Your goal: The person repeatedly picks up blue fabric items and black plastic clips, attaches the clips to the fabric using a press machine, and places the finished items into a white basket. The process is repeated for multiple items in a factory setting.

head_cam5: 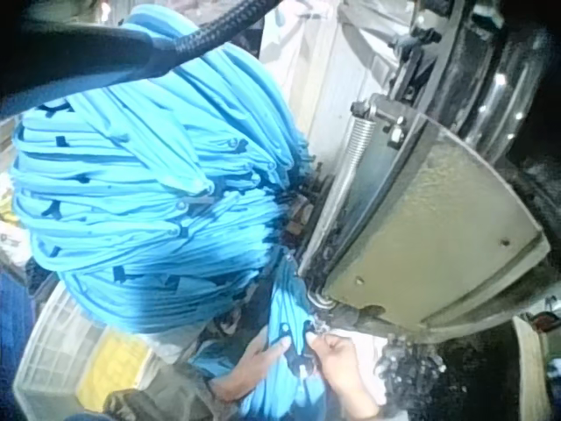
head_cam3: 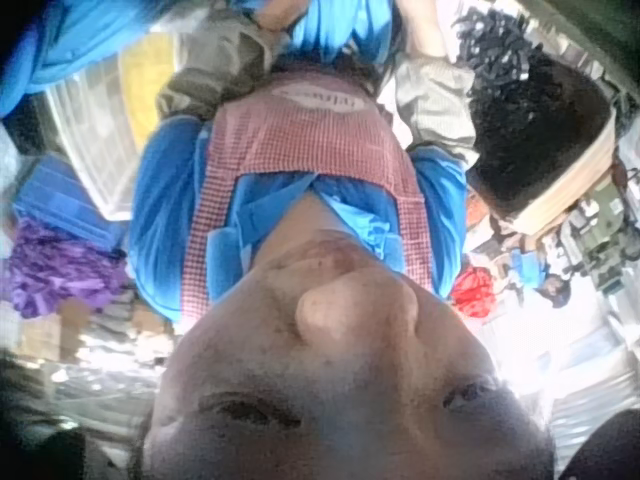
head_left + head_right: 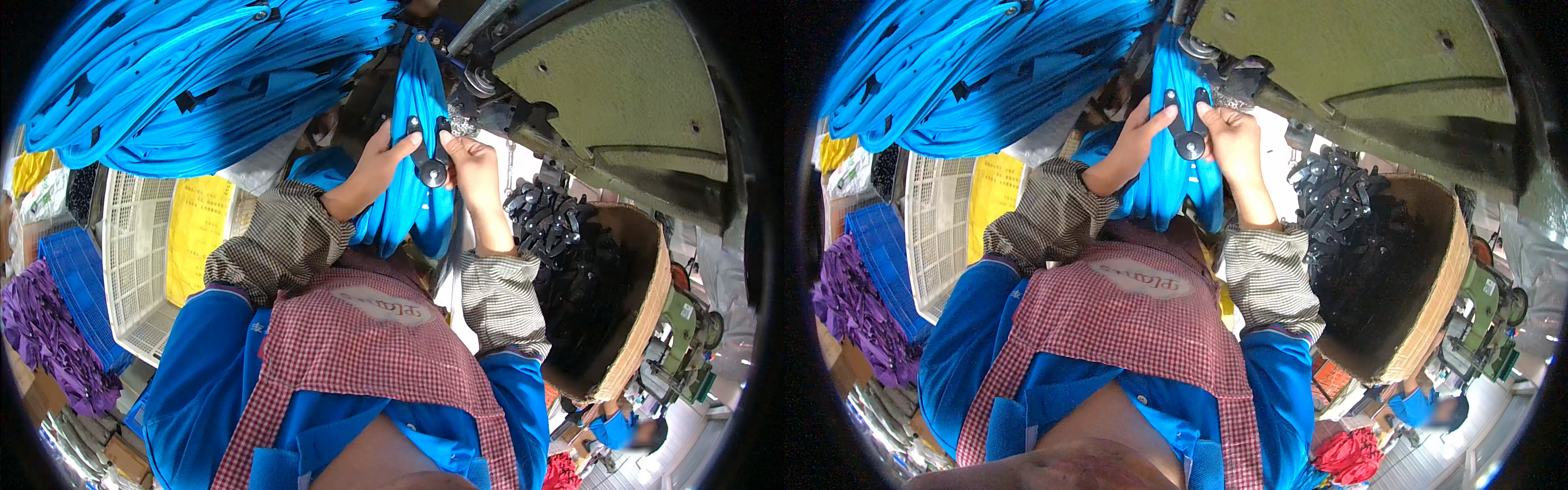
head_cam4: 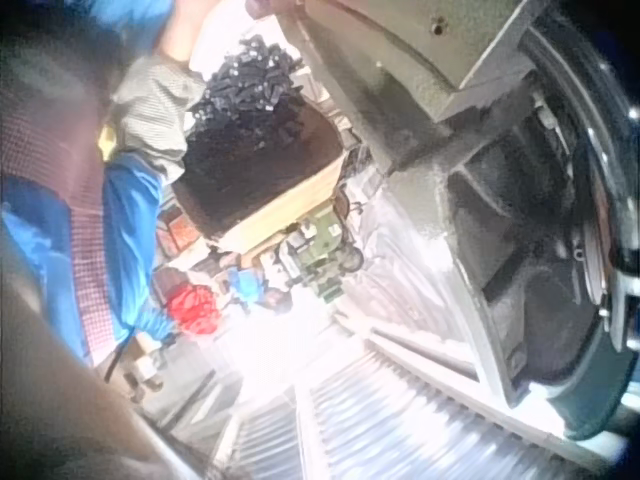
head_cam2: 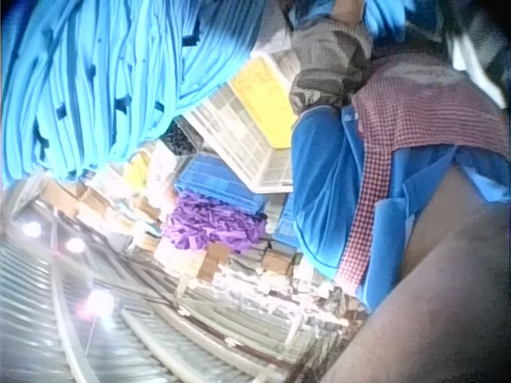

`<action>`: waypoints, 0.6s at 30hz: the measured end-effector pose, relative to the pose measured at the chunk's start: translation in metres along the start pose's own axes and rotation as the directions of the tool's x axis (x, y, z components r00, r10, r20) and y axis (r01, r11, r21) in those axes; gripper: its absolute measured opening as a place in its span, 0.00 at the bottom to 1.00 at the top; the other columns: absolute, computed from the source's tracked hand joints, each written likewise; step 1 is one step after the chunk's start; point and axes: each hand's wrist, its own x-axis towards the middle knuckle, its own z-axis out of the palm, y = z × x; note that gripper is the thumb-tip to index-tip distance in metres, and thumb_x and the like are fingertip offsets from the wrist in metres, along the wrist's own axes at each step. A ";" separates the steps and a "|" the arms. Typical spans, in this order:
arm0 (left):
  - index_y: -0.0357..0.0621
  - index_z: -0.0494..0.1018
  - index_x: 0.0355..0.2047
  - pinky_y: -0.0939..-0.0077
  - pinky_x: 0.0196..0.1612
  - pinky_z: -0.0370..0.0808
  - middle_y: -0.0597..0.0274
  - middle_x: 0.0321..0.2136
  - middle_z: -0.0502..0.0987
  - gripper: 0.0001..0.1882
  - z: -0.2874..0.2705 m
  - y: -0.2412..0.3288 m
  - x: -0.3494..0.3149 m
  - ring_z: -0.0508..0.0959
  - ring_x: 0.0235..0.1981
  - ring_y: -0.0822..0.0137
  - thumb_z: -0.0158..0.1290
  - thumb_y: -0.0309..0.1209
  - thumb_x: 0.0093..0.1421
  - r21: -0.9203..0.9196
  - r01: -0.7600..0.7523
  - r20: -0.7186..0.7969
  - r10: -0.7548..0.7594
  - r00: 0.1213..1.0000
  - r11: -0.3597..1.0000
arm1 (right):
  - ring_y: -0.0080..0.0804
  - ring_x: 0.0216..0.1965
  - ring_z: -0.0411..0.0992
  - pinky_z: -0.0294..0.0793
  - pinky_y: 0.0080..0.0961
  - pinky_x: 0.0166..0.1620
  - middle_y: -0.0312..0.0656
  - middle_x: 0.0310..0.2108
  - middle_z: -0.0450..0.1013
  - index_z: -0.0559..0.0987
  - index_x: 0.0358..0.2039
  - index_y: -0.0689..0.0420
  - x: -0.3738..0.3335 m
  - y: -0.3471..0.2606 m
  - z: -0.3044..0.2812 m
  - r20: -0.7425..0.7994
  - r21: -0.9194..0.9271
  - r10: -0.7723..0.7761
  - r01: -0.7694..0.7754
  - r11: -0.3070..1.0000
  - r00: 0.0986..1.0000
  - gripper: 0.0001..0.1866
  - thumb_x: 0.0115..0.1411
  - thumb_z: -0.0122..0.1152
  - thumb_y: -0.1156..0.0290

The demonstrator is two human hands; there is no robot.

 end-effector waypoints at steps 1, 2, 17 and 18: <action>0.37 0.65 0.47 0.78 0.48 0.65 0.62 0.41 0.71 0.18 -0.001 -0.001 0.004 0.70 0.43 0.73 0.49 0.31 0.58 0.034 -0.037 0.002 0.037 0.999 0.999 | 0.21 0.08 0.62 0.60 0.22 0.15 0.38 0.07 0.65 0.72 0.11 0.61 -0.007 0.001 0.004 -0.086 -0.206 -0.108 0.089 0.975 0.990 0.21 0.56 0.58 0.62; 0.37 0.66 0.46 0.78 0.47 0.65 0.63 0.40 0.72 0.16 -0.004 -0.001 0.009 0.70 0.42 0.74 0.48 0.30 0.58 0.111 -0.048 -0.007 0.049 0.999 0.993 | 0.23 0.09 0.62 0.61 0.25 0.16 0.40 0.07 0.66 0.73 0.11 0.62 -0.012 0.002 0.007 -0.141 -0.409 -0.235 0.160 0.899 0.962 0.21 0.55 0.59 0.62; 0.39 0.69 0.41 0.80 0.42 0.67 0.67 0.35 0.73 0.12 -0.011 -0.002 0.017 0.71 0.37 0.76 0.50 0.29 0.57 0.277 -0.016 -0.070 0.037 0.997 0.961 | 0.15 0.12 0.59 0.56 0.12 0.17 0.32 0.12 0.65 0.72 0.18 0.58 -0.066 0.084 -0.003 -0.321 0.289 -0.001 0.099 0.952 0.947 0.18 0.61 0.51 0.61; 0.39 0.68 0.42 0.80 0.42 0.67 0.67 0.35 0.73 0.13 -0.009 0.001 0.016 0.71 0.37 0.75 0.49 0.29 0.58 0.223 -0.033 -0.042 0.043 0.998 0.974 | 0.15 0.16 0.61 0.59 0.12 0.21 0.33 0.16 0.67 0.73 0.23 0.59 -0.067 0.082 0.000 -0.302 0.324 -0.036 0.138 0.936 0.952 0.16 0.61 0.50 0.62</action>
